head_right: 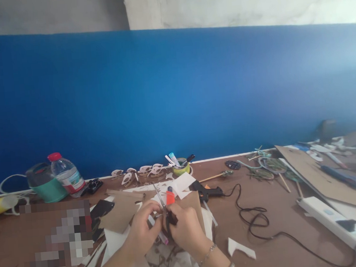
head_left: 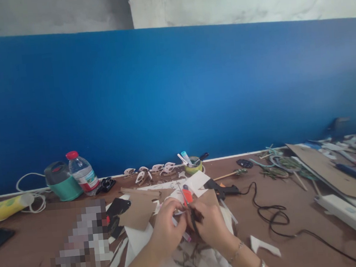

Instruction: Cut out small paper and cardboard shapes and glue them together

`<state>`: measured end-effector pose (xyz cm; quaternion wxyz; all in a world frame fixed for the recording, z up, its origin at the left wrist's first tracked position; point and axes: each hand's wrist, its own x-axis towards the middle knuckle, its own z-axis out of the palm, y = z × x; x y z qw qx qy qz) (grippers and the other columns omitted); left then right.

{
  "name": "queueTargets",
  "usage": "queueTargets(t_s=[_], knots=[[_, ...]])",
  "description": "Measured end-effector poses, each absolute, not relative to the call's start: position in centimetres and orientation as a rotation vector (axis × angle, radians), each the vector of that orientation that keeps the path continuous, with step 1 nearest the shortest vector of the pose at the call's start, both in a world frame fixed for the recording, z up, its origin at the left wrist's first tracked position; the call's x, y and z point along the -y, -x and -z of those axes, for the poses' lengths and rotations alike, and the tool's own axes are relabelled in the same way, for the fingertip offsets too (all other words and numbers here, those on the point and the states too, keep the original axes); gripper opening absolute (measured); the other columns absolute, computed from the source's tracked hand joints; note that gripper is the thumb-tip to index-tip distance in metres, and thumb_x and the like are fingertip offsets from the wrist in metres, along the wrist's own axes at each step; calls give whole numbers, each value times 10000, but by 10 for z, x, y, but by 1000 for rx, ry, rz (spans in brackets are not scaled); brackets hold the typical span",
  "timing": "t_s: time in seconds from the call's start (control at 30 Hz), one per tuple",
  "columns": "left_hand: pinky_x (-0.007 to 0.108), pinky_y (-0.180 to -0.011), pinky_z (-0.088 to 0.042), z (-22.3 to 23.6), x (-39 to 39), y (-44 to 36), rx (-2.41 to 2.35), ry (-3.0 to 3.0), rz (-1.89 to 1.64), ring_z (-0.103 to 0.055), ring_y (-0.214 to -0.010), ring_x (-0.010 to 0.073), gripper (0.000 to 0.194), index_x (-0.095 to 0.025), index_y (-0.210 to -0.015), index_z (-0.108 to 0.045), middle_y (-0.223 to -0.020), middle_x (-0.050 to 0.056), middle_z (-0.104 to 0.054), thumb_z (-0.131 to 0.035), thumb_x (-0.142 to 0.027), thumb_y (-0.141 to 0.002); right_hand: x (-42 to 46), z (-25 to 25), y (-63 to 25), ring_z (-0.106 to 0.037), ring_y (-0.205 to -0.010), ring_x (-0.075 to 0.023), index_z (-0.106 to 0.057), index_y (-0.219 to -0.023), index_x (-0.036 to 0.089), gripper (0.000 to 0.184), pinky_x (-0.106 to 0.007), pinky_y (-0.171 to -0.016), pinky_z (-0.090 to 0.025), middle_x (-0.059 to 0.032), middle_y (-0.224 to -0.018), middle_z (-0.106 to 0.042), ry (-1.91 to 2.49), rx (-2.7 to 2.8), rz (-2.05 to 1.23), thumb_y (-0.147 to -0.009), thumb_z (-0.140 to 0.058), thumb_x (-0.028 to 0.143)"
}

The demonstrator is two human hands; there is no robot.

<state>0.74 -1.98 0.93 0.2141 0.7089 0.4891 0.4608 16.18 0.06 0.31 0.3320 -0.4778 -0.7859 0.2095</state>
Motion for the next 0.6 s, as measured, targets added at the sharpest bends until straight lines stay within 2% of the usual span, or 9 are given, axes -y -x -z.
queueTargets(t_s=[0.23, 0.4, 0.6], knots=[[291, -711, -465, -13, 19, -6, -1386, -1915, -1230, -605, -765, 188, 177, -193, -755, -609, -776, 32, -654, -468, -88, -737, 0, -1, -161, -534, -501, -134, -686, -787, 178, 173, -207, -495, -340, -26, -588, -651, 1252, 2076, -582, -748, -520, 204], [308, -718, -472, -14, 11, 5, -1613, -1782, -1210, -628, -792, 201, 268, -196, -968, -624, -880, 47, -697, -471, -128, -758, -6, 0, -165, -530, -514, -138, -670, -805, 166, 174, -205, -492, -367, -16, -586, -638, 1228, 1939, -610, -743, -512, 204], [376, -830, -396, -16, 11, 4, -1673, -2045, -955, -582, -925, 242, 116, -214, -763, -642, -886, 50, -672, -540, -161, -751, -10, -4, -168, -515, -489, -136, -644, -745, 158, 211, -208, -466, -372, -11, -541, -611, 1249, 1819, -597, -805, -489, 287]])
